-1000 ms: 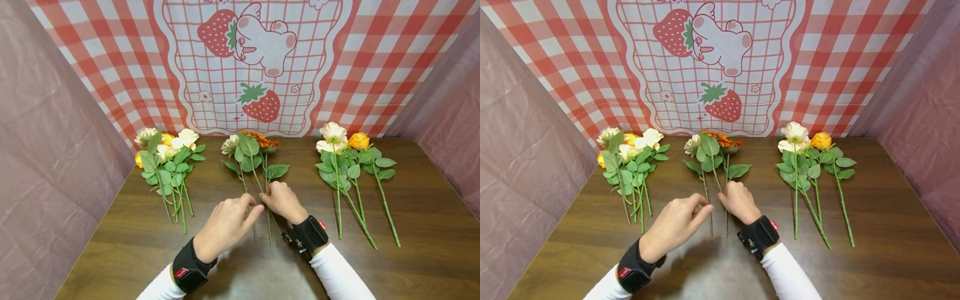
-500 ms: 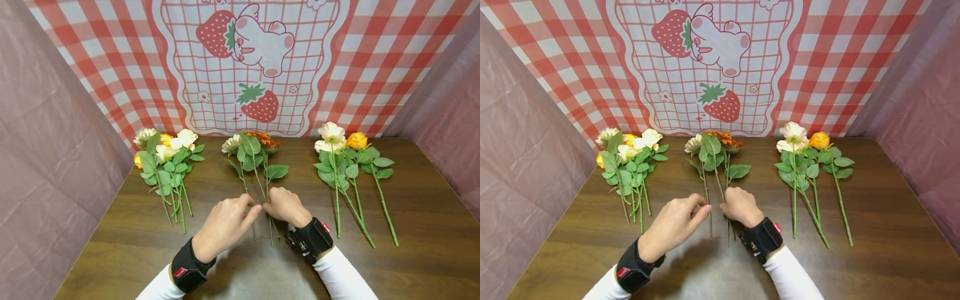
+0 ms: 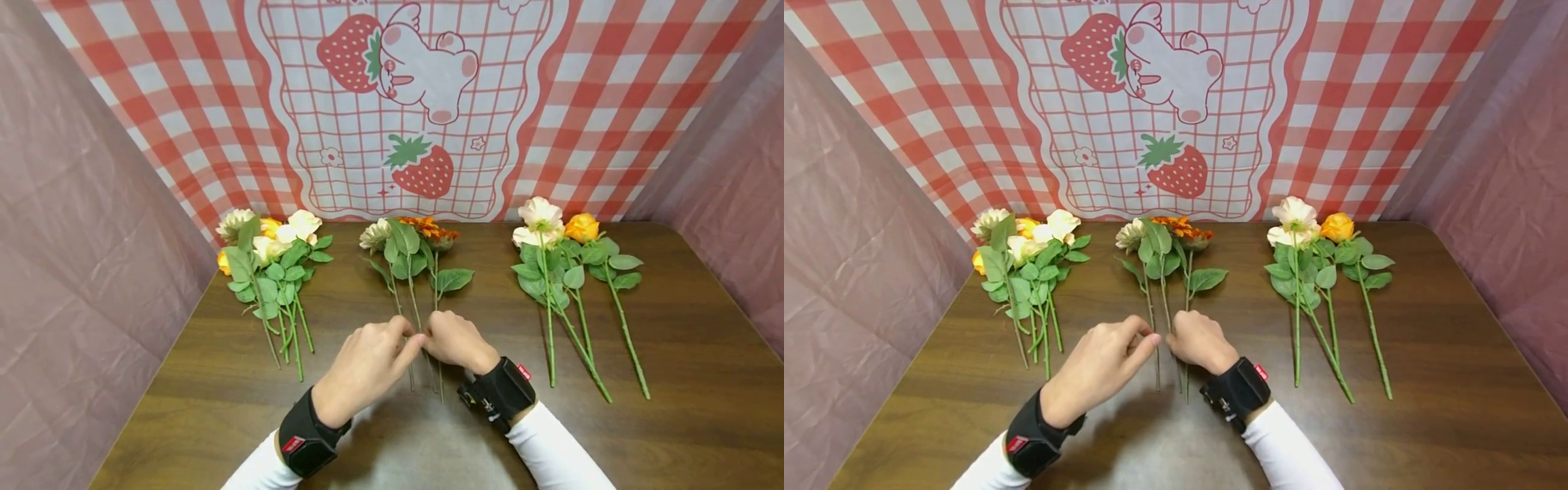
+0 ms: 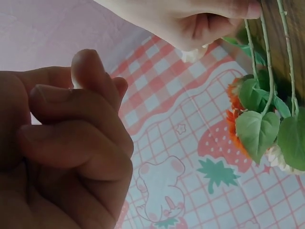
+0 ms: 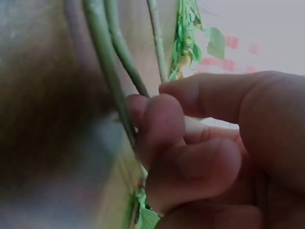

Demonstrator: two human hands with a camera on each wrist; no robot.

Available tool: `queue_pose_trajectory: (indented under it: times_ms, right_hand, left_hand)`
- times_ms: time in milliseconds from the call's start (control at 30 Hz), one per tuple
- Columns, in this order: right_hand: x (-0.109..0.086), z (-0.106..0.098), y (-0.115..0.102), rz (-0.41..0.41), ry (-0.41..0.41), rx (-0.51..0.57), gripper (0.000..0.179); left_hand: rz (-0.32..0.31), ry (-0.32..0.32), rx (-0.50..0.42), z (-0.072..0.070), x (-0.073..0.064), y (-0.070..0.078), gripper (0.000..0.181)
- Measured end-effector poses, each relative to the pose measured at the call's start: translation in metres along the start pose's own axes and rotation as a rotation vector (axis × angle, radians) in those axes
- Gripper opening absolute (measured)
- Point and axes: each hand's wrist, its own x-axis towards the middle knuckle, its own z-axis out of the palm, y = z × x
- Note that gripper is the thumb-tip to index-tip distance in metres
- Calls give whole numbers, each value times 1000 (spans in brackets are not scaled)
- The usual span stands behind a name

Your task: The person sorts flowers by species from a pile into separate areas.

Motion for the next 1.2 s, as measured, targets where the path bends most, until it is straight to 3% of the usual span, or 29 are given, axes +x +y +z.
queue_pose_trajectory:
  times_ms: [100, 233, 500, 633, 767, 900, 1067, 1200]
  right_hand:
    - [-1, -6, 1, -23, -5, 24, 48]
    - [-5, -15, 0, -38, 27, 36, 46]
    - [-12, -31, -7, -75, 117, 42, 42]
    - [-16, -36, -11, -73, 139, 33, 39]
    - [-20, -40, -14, -64, 151, 26, 38]
    - [-22, -41, -17, -71, 164, 17, 38]
    - [-23, -43, -18, -71, 157, 23, 38]
    - [-24, -45, -17, -63, 154, 24, 37]
  left_hand:
    - [-24, 13, 23, -3, 2, -5, 18]
    - [-128, 39, 64, -13, 5, -19, 17]
    - [-367, 94, 176, -38, 9, -71, 15]
    - [-510, 25, 219, -46, 7, -104, 21]
    - [-635, -69, 259, -44, 2, -135, 23]
    - [-697, -130, 261, -34, -3, -157, 22]
    - [-726, -178, 258, -21, -5, -171, 27]
    - [-778, -133, 258, -27, -6, -177, 28]
